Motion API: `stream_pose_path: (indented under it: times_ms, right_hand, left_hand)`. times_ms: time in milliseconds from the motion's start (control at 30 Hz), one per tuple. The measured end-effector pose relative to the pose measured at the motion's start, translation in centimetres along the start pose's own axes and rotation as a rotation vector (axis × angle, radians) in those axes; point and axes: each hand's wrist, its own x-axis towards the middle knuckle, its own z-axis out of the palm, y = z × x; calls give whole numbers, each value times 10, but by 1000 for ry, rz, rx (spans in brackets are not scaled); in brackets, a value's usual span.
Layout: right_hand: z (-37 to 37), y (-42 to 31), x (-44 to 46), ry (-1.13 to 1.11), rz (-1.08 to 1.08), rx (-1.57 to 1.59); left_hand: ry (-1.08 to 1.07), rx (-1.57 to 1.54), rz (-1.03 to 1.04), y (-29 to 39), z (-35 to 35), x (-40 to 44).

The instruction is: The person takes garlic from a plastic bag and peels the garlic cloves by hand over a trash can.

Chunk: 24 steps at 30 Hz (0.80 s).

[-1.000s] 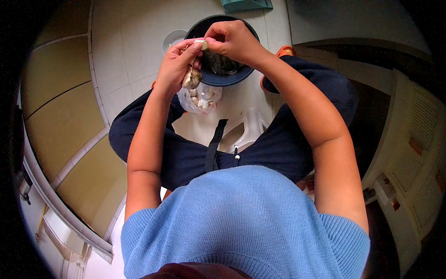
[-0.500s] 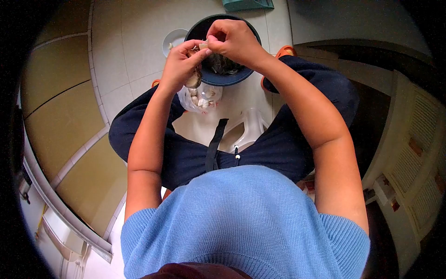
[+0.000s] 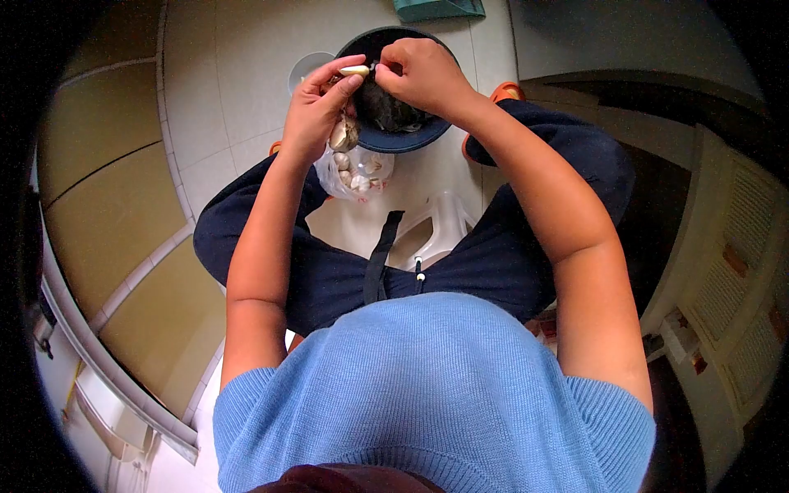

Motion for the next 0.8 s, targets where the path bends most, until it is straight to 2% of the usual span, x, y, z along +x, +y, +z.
stream_pose_path:
  times_ms: [233, 367, 433, 800]
  right_hand:
    - [-5, -15, 3, 32, -51, 281]
    - [-4, -8, 3, -10, -99, 272]
    - [-2, -7, 3, -13, -52, 358]
    - [0, -13, -2, 11, 0, 375]
  left_hand:
    - [16, -11, -2, 0, -2, 0]
    - [0, -108, -45, 0, -4, 1]
    - [-11, -103, -41, 1, -2, 0]
    - [-64, -125, -61, -4, -2, 0]
